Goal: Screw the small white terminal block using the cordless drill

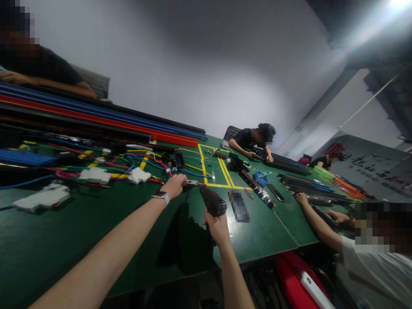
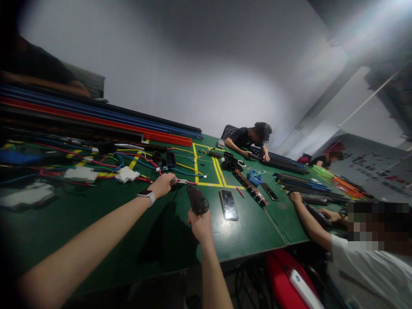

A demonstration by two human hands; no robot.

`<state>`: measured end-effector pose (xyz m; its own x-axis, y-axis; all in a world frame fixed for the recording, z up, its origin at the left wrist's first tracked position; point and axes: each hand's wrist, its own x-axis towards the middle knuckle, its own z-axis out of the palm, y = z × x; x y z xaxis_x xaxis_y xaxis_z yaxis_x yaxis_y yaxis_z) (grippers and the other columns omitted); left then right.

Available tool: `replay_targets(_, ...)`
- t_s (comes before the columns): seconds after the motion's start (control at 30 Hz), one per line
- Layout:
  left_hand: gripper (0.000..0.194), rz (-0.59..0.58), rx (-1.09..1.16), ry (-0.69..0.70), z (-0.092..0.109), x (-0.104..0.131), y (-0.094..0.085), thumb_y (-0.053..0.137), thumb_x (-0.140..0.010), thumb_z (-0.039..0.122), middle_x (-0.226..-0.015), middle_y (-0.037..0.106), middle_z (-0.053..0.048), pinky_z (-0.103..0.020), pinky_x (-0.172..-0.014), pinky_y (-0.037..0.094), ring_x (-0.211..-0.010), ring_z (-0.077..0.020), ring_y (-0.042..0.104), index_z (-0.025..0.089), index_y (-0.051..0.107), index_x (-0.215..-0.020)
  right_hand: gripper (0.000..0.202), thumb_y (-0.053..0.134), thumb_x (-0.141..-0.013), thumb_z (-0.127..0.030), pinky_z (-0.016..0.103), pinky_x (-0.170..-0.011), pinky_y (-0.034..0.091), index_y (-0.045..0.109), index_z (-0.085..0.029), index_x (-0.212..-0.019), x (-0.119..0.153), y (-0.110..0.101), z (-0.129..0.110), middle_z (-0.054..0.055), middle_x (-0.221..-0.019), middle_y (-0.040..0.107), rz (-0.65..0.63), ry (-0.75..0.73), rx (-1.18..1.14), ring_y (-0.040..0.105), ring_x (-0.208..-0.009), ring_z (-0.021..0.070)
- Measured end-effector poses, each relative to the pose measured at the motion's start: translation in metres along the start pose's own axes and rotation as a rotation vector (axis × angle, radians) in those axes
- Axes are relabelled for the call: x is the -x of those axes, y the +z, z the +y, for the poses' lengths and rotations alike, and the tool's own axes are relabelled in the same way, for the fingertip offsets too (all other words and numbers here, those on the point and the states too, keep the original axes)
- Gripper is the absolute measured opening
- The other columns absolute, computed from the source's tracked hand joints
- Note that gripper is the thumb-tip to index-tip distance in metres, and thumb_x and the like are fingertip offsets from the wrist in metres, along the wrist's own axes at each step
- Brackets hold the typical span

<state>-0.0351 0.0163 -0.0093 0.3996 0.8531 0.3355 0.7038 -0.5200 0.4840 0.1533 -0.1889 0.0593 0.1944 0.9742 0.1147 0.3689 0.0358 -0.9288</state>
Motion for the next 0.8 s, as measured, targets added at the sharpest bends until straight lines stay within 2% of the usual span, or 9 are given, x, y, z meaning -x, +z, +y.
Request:
replay_targets(0.47, 0.018, 0.019, -0.014, 0.025, -0.0019, -0.0001, 0.0021, 0.050, -0.089, 0.013, -0.102, 0.065, -0.009, -0.037, -0.088, 0.043, -0.097, -0.0250, 0.057, 0.022, 0.064, -0.097, 0.007, 0.057, -0.075, -0.025, 0.027, -0.060, 0.044, 0.061, -0.019, -0.072, 0.0001, -0.0004, 0.0014, -0.001, -0.058, 0.060, -0.006, 0.005, 0.015, 0.059, -0.059, 0.0168)
replay_targets(0.67, 0.018, 0.015, -0.027, 0.020, -0.0028, 0.0000, 0.0034, 0.050, -0.089, 0.013, -0.102, 0.065, -0.009, -0.037, -0.089, 0.043, -0.097, -0.0246, 0.057, 0.021, 0.064, -0.097, 0.009, 0.059, -0.075, -0.026, 0.027, -0.060, 0.045, 0.063, -0.019, -0.078, -0.0005, 0.0006, 0.0036, -0.002, -0.058, 0.061, 0.011, 0.018, -0.017, 0.059, -0.057, 0.0165)
replay_targets(0.8, 0.018, 0.035, -0.025, 0.036, -0.0044, -0.0003, 0.0054, 0.050, -0.089, 0.012, -0.102, 0.065, -0.009, -0.037, -0.088, 0.043, -0.098, -0.0245, 0.057, 0.021, 0.063, -0.097, 0.007, 0.058, -0.076, -0.025, 0.027, -0.061, 0.044, 0.062, -0.019, -0.075, -0.0005, 0.0006, 0.0031, -0.001, -0.058, 0.060, -0.002, -0.006, 0.000, 0.059, -0.058, 0.0168)
